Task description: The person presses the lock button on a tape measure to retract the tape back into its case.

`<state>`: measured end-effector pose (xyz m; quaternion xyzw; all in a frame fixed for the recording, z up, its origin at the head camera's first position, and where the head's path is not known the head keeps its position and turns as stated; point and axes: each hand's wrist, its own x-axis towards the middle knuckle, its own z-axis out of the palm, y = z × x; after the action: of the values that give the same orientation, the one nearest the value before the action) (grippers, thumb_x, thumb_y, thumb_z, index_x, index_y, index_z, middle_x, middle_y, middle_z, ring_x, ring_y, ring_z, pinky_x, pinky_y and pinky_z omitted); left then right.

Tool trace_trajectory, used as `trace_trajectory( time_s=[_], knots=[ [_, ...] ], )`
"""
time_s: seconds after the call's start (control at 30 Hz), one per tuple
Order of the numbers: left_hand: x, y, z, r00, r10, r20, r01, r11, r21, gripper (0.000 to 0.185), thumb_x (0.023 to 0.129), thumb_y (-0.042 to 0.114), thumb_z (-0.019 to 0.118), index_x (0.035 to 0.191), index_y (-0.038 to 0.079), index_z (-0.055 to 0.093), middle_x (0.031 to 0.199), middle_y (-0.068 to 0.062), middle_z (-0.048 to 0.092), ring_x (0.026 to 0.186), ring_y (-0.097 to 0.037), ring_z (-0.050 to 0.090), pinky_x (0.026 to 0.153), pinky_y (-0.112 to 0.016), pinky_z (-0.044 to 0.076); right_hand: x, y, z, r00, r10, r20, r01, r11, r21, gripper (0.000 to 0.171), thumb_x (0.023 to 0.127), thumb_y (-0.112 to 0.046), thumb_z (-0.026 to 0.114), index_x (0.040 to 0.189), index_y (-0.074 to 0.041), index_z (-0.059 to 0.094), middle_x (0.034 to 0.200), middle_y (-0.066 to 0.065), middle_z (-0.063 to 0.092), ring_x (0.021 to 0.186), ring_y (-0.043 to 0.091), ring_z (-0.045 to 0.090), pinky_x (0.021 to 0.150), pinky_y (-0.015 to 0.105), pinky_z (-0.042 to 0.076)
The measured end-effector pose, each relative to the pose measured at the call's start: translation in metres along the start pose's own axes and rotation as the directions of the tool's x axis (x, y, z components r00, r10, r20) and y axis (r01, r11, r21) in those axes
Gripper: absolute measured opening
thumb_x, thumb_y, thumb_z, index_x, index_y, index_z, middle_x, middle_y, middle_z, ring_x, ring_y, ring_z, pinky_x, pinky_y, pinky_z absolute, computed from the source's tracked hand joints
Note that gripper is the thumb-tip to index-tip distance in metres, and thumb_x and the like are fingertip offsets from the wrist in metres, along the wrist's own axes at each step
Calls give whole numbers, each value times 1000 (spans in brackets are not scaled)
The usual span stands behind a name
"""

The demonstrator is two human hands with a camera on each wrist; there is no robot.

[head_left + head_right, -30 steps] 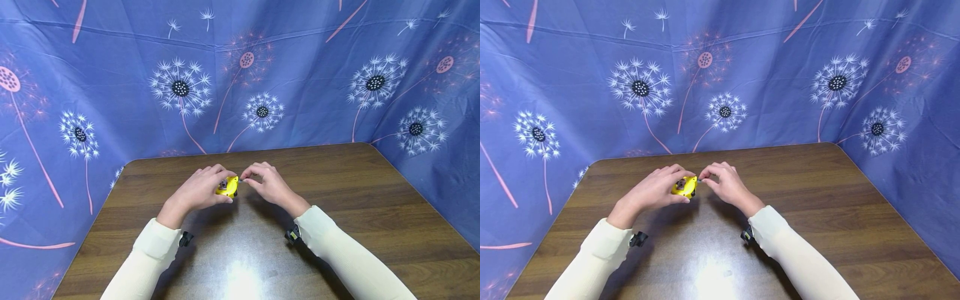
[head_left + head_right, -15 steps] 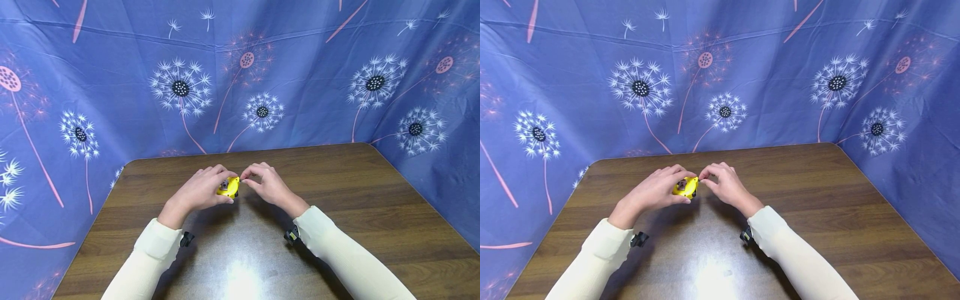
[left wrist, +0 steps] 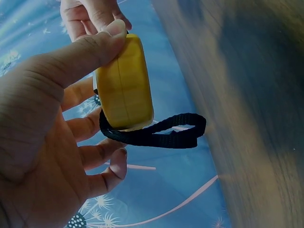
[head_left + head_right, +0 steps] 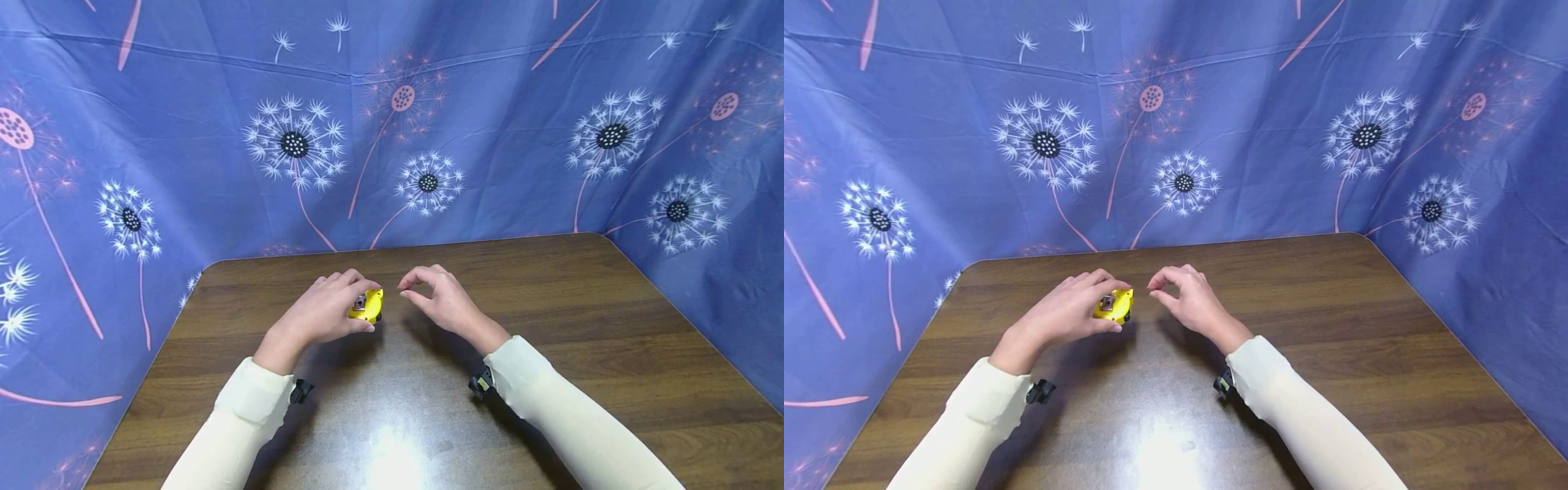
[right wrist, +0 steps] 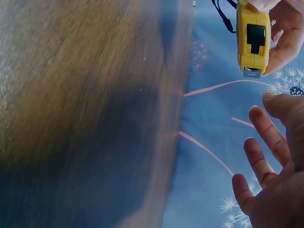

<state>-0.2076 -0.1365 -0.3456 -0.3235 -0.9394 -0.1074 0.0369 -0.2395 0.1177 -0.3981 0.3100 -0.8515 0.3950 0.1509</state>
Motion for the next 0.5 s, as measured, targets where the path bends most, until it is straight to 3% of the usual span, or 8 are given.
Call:
trace_trajectory(
  time_s=[0.5],
  knots=[
    [-1, -3, 0, 1000, -13, 3, 13, 1000, 10, 69, 82, 42, 88, 141, 20, 62, 123, 0, 60, 105, -24, 59, 94, -49, 44, -1, 1, 1, 1000, 9, 16, -9, 1000, -1, 16, 90, -7, 81, 98, -18, 74, 98, -9, 73, 96, 17, 59, 86, 40, 46]
  ],
)
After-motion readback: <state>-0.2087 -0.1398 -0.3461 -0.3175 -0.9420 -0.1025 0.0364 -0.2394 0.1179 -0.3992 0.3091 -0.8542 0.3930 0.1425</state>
